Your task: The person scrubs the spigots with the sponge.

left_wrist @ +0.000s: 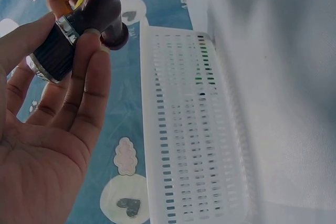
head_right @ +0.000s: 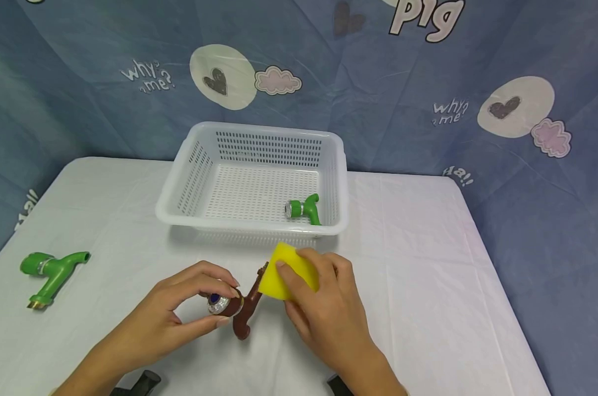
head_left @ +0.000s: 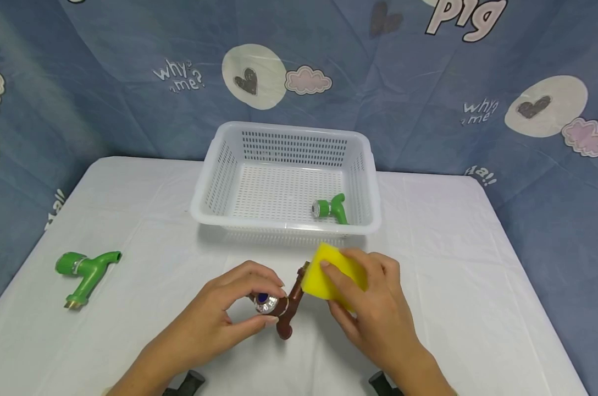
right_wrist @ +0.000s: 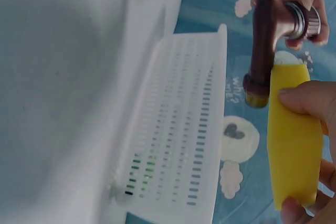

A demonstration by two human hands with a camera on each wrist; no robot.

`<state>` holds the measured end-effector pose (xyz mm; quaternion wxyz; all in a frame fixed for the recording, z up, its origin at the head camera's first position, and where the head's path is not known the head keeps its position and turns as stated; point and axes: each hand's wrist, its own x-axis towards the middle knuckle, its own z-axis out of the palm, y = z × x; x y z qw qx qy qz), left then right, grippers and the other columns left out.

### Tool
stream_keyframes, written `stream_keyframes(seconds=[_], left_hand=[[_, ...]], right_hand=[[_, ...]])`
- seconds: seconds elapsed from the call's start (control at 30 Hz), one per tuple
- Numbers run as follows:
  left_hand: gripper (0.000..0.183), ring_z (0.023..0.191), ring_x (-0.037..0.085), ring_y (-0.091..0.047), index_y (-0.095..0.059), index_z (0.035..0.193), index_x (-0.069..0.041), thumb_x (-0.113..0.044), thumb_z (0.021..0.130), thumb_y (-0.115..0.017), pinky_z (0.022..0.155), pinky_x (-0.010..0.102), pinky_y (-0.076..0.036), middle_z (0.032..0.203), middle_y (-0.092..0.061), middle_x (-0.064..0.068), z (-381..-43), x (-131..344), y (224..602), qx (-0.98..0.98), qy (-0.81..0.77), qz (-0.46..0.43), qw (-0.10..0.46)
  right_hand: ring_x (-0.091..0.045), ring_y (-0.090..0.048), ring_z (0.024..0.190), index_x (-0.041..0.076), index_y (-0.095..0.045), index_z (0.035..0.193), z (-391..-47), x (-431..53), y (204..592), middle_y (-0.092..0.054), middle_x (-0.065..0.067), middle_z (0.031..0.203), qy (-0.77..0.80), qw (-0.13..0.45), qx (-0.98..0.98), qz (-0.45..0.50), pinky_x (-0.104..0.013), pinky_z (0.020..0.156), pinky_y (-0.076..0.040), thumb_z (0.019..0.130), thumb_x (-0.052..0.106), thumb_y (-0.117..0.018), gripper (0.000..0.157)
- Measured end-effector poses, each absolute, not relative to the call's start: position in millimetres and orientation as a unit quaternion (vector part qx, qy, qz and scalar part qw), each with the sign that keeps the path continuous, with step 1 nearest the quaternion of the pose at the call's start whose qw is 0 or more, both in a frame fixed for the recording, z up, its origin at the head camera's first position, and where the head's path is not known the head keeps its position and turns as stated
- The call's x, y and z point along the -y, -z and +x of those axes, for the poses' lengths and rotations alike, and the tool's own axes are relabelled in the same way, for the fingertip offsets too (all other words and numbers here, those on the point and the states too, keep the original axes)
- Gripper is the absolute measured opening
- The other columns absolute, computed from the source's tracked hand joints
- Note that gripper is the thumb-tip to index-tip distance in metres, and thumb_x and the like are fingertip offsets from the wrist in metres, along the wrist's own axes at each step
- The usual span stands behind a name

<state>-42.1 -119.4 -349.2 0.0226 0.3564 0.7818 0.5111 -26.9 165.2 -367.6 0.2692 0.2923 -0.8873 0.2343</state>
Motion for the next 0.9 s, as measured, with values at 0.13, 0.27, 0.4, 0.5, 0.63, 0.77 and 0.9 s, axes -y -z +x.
stream_keyframes(seconds=[0.13,0.27,0.4,0.5,0.63,0.77,0.9], left_hand=[[0.040,0.110,0.010,-0.063,-0.069,0.120,-0.025,-0.008,0.088,-0.086,0.093,0.024,-0.055,0.124,-0.064,-0.010,-42,119,349,-0.784,-0.508,0.355,0.023],[0.038,0.111,0.011,-0.063,-0.070,0.121,-0.026,-0.010,0.090,-0.085,0.093,0.025,-0.055,0.124,-0.064,-0.010,-42,119,349,-0.782,-0.512,0.356,0.029],[0.036,0.111,0.011,-0.064,-0.070,0.121,-0.026,-0.012,0.091,-0.084,0.092,0.025,-0.056,0.123,-0.064,-0.010,-42,119,348,-0.779,-0.513,0.360,0.035],[0.037,0.110,0.011,-0.064,-0.070,0.121,-0.027,-0.013,0.090,-0.084,0.092,0.025,-0.056,0.123,-0.064,-0.010,-42,119,348,-0.779,-0.512,0.361,0.035],[0.037,0.112,0.011,-0.063,-0.070,0.120,-0.026,-0.011,0.090,-0.085,0.094,0.025,-0.055,0.123,-0.064,-0.010,-42,118,348,-0.778,-0.512,0.362,0.034],[0.038,0.112,0.011,-0.063,-0.071,0.121,-0.026,-0.009,0.090,-0.084,0.095,0.025,-0.054,0.125,-0.064,-0.010,-42,119,348,-0.779,-0.511,0.363,0.034],[0.039,0.112,0.012,-0.064,-0.071,0.122,-0.025,-0.009,0.090,-0.084,0.095,0.026,-0.055,0.125,-0.064,-0.009,-41,119,349,-0.777,-0.512,0.365,0.038]], right_hand=[[-0.043,-0.048,0.109,0.016,-0.070,0.132,-26,-164,367,-0.058,-0.020,0.134,-0.238,0.289,0.884,0.281,-0.050,0.083,-0.053,0.104,0.032,-0.059,0.034],[-0.041,-0.050,0.104,0.015,-0.072,0.129,-24,-156,368,-0.060,-0.019,0.129,-0.243,0.312,0.867,0.304,-0.049,0.080,-0.053,0.108,0.039,-0.053,0.037],[-0.039,-0.052,0.100,0.015,-0.072,0.127,-24,-153,371,-0.061,-0.020,0.125,-0.234,0.316,0.863,0.317,-0.048,0.078,-0.053,0.108,0.038,-0.054,0.035],[-0.041,-0.051,0.100,0.015,-0.072,0.127,-25,-157,371,-0.060,-0.021,0.125,-0.232,0.312,0.873,0.295,-0.048,0.076,-0.053,0.109,0.039,-0.051,0.037],[-0.042,-0.049,0.100,0.014,-0.073,0.127,-27,-164,369,-0.059,-0.022,0.126,-0.233,0.316,0.881,0.265,-0.048,0.077,-0.048,0.108,0.040,-0.051,0.039],[-0.042,-0.048,0.100,0.014,-0.073,0.126,-26,-162,366,-0.060,-0.022,0.126,-0.245,0.323,0.875,0.266,-0.047,0.079,-0.043,0.107,0.040,-0.052,0.038],[-0.040,-0.049,0.101,0.014,-0.073,0.127,-23,-153,368,-0.060,-0.021,0.126,-0.248,0.315,0.868,0.293,-0.047,0.078,-0.049,0.108,0.039,-0.053,0.037]])
